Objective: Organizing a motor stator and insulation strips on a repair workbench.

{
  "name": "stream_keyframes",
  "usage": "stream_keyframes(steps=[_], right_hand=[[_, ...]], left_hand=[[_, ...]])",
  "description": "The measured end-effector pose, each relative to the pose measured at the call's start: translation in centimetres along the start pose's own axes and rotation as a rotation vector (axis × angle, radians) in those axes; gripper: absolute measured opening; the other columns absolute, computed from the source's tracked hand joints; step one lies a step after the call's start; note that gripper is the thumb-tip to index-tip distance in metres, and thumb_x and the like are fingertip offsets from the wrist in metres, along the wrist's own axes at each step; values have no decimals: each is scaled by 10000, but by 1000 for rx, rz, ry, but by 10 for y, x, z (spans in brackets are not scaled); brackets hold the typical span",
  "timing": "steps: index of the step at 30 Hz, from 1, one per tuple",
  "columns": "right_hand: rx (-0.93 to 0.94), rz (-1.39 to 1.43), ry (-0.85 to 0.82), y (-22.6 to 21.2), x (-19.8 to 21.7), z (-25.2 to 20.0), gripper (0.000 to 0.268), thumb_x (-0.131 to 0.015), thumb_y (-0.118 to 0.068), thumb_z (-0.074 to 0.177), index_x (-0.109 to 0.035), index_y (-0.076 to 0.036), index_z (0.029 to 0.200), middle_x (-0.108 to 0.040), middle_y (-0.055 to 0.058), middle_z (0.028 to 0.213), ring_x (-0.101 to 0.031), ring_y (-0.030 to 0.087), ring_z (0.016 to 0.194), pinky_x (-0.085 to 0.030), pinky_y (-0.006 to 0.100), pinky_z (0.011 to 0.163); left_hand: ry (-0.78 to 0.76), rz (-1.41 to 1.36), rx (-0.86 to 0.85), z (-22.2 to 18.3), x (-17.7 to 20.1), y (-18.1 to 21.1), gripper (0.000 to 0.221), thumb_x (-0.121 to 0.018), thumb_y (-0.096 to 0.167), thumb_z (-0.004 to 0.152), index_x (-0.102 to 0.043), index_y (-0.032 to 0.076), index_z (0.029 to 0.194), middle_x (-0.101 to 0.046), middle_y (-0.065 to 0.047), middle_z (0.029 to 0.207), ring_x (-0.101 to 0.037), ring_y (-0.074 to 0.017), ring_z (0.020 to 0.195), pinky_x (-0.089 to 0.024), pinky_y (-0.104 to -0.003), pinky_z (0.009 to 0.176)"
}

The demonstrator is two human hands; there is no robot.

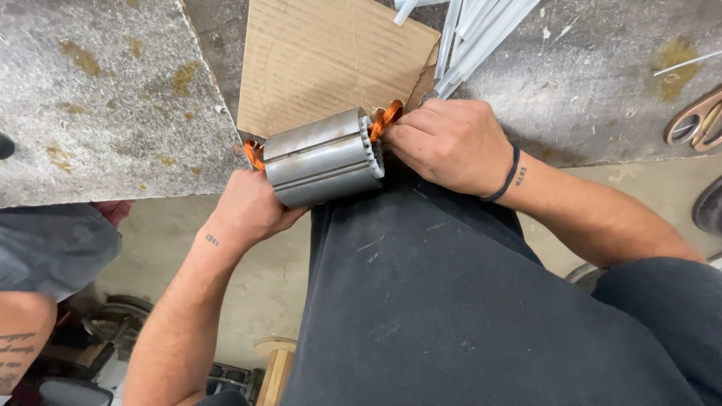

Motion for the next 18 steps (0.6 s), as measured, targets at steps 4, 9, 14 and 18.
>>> stream_keyframes(steps=[4, 9, 14, 18], right_hand=[[-8, -13, -25, 0, -2, -1, 225, -601, -225, 1086, -688, -149, 893, -642, 1, 816, -636, 169, 705, -499, 265, 594], [-77, -1, -67, -4, -4, -2, 185, -609, -229, 1072, -697, -149, 929, -661, -4, 817, -652, 176, 702, -514, 284, 600], [-111, -20, -90, -7, -1, 1, 208, -602, -246, 1071, -669, -166, 890, -658, -19, 783, -663, 167, 695, -514, 278, 606], [-90, -101, -86, -10, -1, 1, 287, -582, -251, 1080, -625, -186, 804, -630, -32, 744, -643, 149, 669, -490, 260, 595]], left_hand=[[-11, 1, -3, 4, 2, -1, 476, -735, 500, 751, -491, 145, 549, -512, -88, 449, -630, -381, 487, -536, -492, 523], [-25, -18, -14, 3, 3, -1, 456, -744, 493, 733, -507, 147, 554, -527, -84, 457, -638, -372, 491, -539, -490, 526], [-22, -11, -13, 4, 4, 0, 461, -728, 489, 749, -498, 138, 556, -518, -97, 457, -631, -387, 493, -534, -499, 527], [-5, -15, -32, 5, 3, -1, 457, -731, 499, 748, -495, 153, 565, -520, -89, 465, -636, -375, 501, -538, -487, 531]])
Point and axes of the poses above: each hand's wrist, its own z-axis towards the middle knuckle, its own x-axis out of the back of the hand, y = z × x, the point moved 4 cm from there along z, towards the middle knuckle
